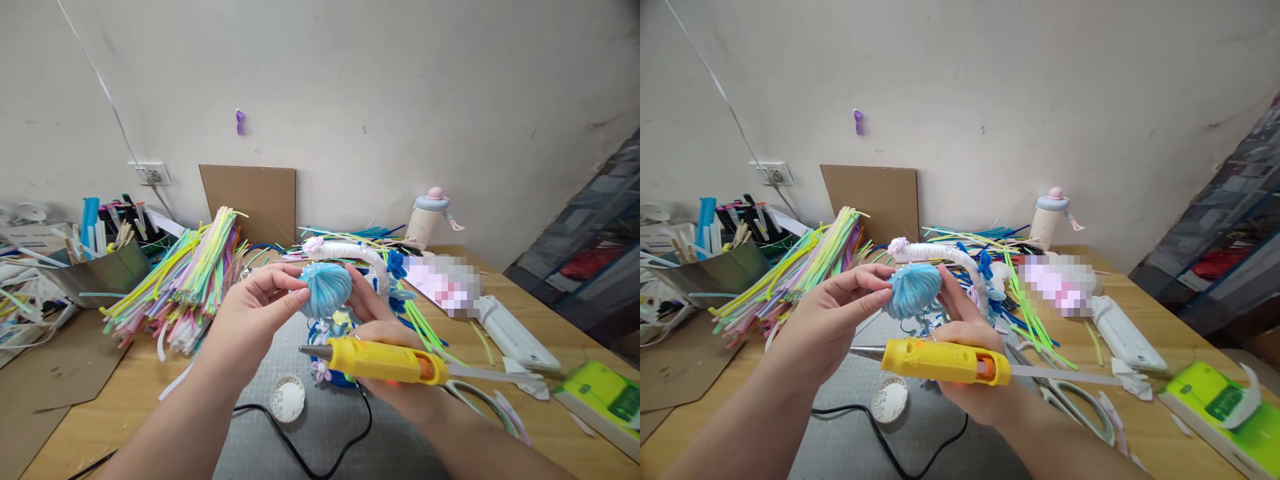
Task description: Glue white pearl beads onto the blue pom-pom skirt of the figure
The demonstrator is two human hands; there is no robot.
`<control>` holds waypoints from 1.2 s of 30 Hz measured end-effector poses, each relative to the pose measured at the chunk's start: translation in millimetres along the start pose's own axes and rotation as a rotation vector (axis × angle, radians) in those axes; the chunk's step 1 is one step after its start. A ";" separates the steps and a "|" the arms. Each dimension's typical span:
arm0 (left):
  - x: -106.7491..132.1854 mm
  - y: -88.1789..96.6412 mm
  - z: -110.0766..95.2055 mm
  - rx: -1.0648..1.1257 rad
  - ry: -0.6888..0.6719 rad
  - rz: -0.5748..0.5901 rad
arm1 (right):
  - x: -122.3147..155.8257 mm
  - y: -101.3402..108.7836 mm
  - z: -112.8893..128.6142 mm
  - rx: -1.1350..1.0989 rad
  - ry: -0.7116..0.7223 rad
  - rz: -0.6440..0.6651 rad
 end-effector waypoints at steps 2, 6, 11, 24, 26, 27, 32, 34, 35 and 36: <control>-0.6 0.0 0.3 0.009 0.014 0.001 | 0.4 0.3 0.2 -0.004 0.007 -0.003; -1.3 1.7 1.8 0.003 0.047 -0.014 | 0.6 0.4 2.2 0.010 0.019 -0.012; -2.5 1.0 -0.2 -0.031 0.040 0.016 | 1.4 -2.1 3.0 0.015 -0.003 -0.005; -6.9 -6.9 -3.2 -0.142 0.031 0.132 | -0.1 -5.6 9.0 0.087 -0.011 -0.007; -6.0 -7.3 -3.8 -0.150 0.026 0.148 | -0.5 -6.3 9.2 0.079 -0.021 -0.003; -5.3 -6.8 -3.9 -0.155 0.024 0.153 | -0.4 -5.8 8.6 0.080 -0.024 -0.009; -2.3 -1.2 -0.3 -0.146 0.039 0.135 | 2.9 -1.2 1.6 0.099 -0.022 -0.047; -3.0 0.4 0.8 -0.150 0.037 0.120 | 3.5 -1.0 -1.8 0.096 -0.032 -0.040; -3.7 0.5 0.8 -0.157 0.031 0.117 | 3.6 -1.0 -2.8 0.094 -0.035 -0.038; -4.6 0.1 0.5 -0.165 0.023 0.117 | 3.6 -1.4 -3.3 0.093 -0.037 -0.033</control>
Point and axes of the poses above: each hand's wrist, its own x-axis away from the middle knuckle, its own y-axis out of the back of the hand, z = x × y, the point moved 10 cm from there along -x, towards the middle knuckle, and after that the axes turned 14 degrees about -y, right-handed, at the moved point
